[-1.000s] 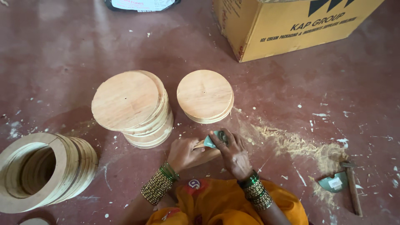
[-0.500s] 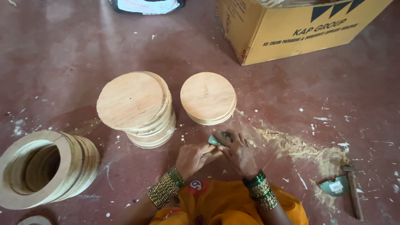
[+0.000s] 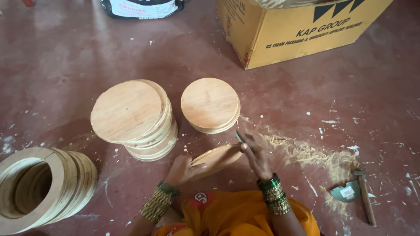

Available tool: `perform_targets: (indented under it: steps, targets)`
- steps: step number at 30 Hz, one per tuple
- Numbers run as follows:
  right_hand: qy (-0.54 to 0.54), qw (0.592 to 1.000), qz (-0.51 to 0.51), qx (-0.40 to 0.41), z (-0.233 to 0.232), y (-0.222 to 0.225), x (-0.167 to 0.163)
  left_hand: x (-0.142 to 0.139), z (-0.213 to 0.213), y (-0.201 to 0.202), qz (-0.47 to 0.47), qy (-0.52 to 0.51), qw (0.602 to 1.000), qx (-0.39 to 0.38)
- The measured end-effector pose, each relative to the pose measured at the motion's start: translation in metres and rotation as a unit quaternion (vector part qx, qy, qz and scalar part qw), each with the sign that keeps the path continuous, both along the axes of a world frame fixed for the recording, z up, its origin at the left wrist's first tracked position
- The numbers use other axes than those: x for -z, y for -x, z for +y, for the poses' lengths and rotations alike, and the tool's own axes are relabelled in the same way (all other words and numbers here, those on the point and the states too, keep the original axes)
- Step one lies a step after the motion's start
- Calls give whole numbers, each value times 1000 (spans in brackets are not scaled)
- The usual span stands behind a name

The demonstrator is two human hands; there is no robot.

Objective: The person sits on the floor and sands curved wooden ring pieces one at a time, rubbing each piece with a green abrasive pad and smoothing the edges by hand, placing finished pieces on a stack of similar wooden discs.

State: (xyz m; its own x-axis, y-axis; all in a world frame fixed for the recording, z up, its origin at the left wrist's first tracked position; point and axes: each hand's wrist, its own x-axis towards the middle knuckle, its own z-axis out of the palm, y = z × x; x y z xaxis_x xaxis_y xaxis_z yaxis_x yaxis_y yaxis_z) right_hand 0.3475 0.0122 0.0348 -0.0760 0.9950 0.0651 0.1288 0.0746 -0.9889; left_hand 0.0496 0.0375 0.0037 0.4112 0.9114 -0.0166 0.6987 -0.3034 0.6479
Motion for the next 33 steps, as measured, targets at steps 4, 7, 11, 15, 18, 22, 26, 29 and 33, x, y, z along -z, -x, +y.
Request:
perform_targets:
  steps: [4, 7, 11, 15, 18, 22, 26, 29, 33]
  targets:
    - [-132, 980, -149, 15, -9, 26, -10, -18, -4, 5, -110, -26, 994, -2]
    - [-181, 921, -342, 33, -14, 39, -23, -35, -8, 1, -107, -31, 994, 10]
    - [-133, 922, -361, 41, -16, 42, -37, -46, -9, -9, -55, -12, 998, 8]
    - [-150, 926, -344, 41, -14, 37, -37, -45, -14, -13, -92, -50, 994, 38]
    - [-24, 933, -356, 45, -12, 30, -28, -39, -24, -21, -35, -45, 995, 79]
    - [110, 971, -209, -31, -7, 6, -9, -35, -34, -27, -7, -61, 990, 128]
    - [93, 994, 39, -33, 6, -12, 16, -45, -28, -23, -19, -45, 994, 93]
    - [83, 954, 280, 61, 17, -17, 24, -57, -26, -19, -33, -47, 996, 73]
    - [-22, 959, 283, -21, 14, 0, 22, -69, -26, -21, -60, -45, 993, 88]
